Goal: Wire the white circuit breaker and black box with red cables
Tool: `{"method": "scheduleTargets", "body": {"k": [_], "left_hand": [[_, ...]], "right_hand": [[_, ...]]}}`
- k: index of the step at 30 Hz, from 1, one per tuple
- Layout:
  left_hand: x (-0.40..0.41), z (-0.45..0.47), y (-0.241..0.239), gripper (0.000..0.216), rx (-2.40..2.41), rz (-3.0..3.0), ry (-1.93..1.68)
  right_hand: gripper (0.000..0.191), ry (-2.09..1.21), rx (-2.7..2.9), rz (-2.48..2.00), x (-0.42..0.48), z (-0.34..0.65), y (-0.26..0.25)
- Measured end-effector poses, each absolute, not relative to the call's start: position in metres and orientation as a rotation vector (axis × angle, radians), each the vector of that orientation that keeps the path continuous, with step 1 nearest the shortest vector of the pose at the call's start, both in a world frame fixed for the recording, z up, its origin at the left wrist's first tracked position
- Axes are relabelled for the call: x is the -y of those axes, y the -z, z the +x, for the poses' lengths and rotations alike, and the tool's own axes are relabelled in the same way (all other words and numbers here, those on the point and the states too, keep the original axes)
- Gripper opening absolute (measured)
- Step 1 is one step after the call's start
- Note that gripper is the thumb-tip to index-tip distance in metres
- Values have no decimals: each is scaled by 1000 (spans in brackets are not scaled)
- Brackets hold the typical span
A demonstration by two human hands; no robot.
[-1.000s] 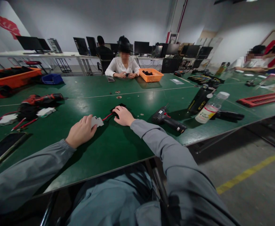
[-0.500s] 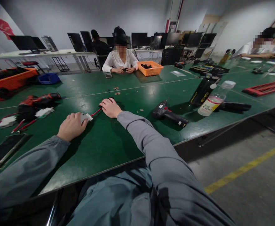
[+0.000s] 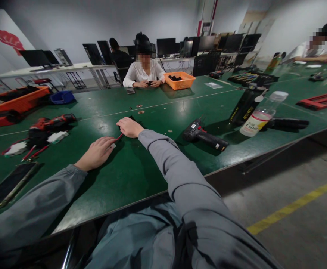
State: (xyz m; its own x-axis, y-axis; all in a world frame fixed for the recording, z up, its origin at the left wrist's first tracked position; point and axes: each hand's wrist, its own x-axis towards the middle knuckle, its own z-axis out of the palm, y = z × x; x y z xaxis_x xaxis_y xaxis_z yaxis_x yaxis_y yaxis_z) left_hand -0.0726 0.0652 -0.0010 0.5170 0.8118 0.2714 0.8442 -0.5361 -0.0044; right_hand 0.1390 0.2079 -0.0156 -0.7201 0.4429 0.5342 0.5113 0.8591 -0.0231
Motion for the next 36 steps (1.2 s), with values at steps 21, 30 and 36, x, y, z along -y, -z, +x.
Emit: {"method": "scheduleTargets", "body": {"k": [21,30,36], "left_hand": [[-104,-92,8,46,1685,-2409,221],[-129,-134,9,49,1939,-2238,259],[-142,-161,2,51,2084,-2156,188]], "right_hand": [[53,129,2333,-706,-201,120,15],[47,46,2516,-424,-84,152,5],[39,-61,2606,-311,-23,183,-6]]}}
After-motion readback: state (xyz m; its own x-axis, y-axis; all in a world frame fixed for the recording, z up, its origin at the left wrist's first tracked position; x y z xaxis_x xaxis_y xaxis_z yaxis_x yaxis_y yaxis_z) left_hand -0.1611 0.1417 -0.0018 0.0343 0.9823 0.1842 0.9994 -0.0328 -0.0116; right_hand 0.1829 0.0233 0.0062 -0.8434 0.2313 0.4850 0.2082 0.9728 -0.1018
